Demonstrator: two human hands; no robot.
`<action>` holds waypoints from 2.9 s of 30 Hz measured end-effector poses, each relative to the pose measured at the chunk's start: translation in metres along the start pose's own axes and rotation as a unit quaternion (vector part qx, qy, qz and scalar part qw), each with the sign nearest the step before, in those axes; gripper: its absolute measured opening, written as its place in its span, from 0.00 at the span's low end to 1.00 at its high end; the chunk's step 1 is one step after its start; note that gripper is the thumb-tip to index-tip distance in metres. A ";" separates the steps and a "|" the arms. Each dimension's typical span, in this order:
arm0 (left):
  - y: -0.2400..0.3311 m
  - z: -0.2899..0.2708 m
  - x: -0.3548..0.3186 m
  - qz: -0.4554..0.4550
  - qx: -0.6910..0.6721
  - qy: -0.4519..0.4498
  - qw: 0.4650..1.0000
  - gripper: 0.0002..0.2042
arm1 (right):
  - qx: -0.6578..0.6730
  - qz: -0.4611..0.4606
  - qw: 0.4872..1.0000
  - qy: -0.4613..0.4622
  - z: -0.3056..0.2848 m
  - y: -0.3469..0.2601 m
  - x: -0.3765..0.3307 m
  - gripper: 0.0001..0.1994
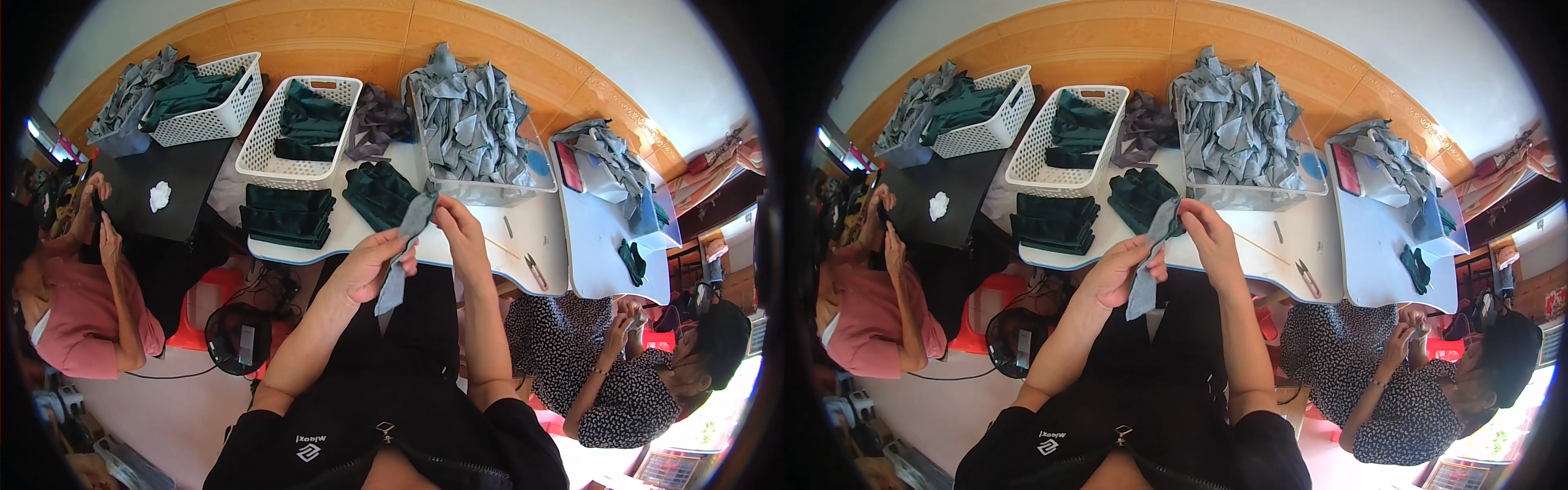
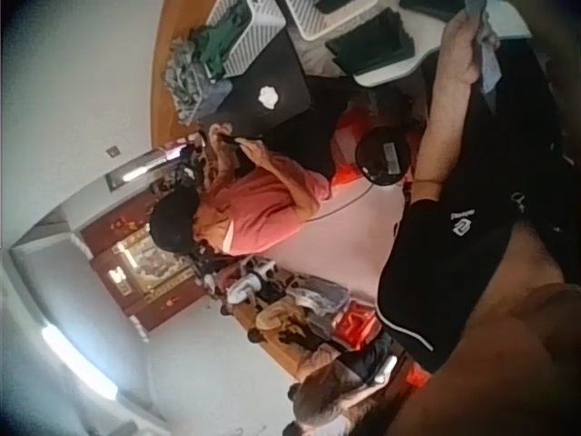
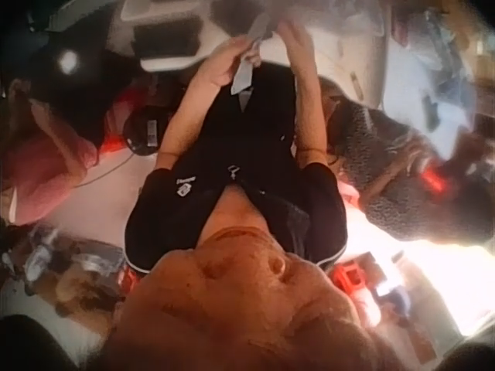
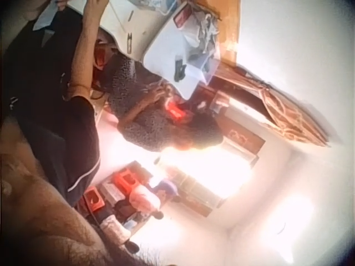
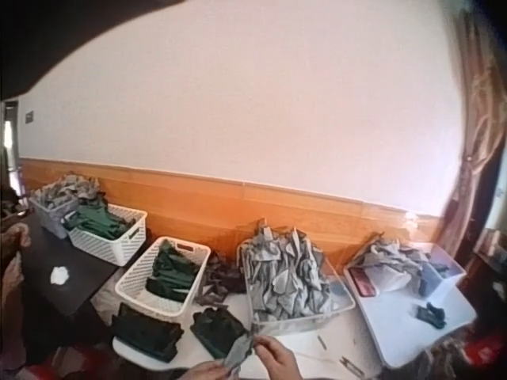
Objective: Assembling and preparing small fabric components by hand in a textile manufacturing workshop.
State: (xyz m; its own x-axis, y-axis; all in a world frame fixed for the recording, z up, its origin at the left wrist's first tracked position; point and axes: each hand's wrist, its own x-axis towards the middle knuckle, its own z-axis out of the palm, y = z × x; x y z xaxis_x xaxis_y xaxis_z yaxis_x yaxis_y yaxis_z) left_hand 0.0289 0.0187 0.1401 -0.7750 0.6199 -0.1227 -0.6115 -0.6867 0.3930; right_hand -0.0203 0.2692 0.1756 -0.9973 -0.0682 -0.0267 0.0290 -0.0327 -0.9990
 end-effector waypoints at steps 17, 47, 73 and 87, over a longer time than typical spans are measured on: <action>-0.042 0.026 -0.032 0.325 0.647 0.353 0.592 0.15 | 0.013 0.035 0.999 0.032 0.018 0.078 -0.102 0.08; -0.106 -0.097 0.013 0.062 0.127 0.225 0.964 0.12 | 0.047 0.109 0.991 0.064 0.002 0.185 -0.108 0.11; -0.121 -0.076 0.008 -0.003 0.034 0.222 0.974 0.16 | 0.036 0.048 0.992 0.110 0.017 0.195 -0.116 0.18; -0.147 -0.097 -0.011 0.014 0.072 0.237 0.969 0.27 | -0.020 0.012 0.994 0.110 0.045 0.212 -0.109 0.17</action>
State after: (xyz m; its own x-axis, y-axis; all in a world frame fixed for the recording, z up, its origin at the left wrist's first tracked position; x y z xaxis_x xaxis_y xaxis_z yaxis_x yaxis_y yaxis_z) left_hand 0.1119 0.0765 -0.0046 -0.7975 0.3353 -0.5015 -0.5878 -0.6191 0.5208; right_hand 0.0976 0.2243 -0.0322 -0.9870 0.1518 -0.0532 0.0547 0.0059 -0.9985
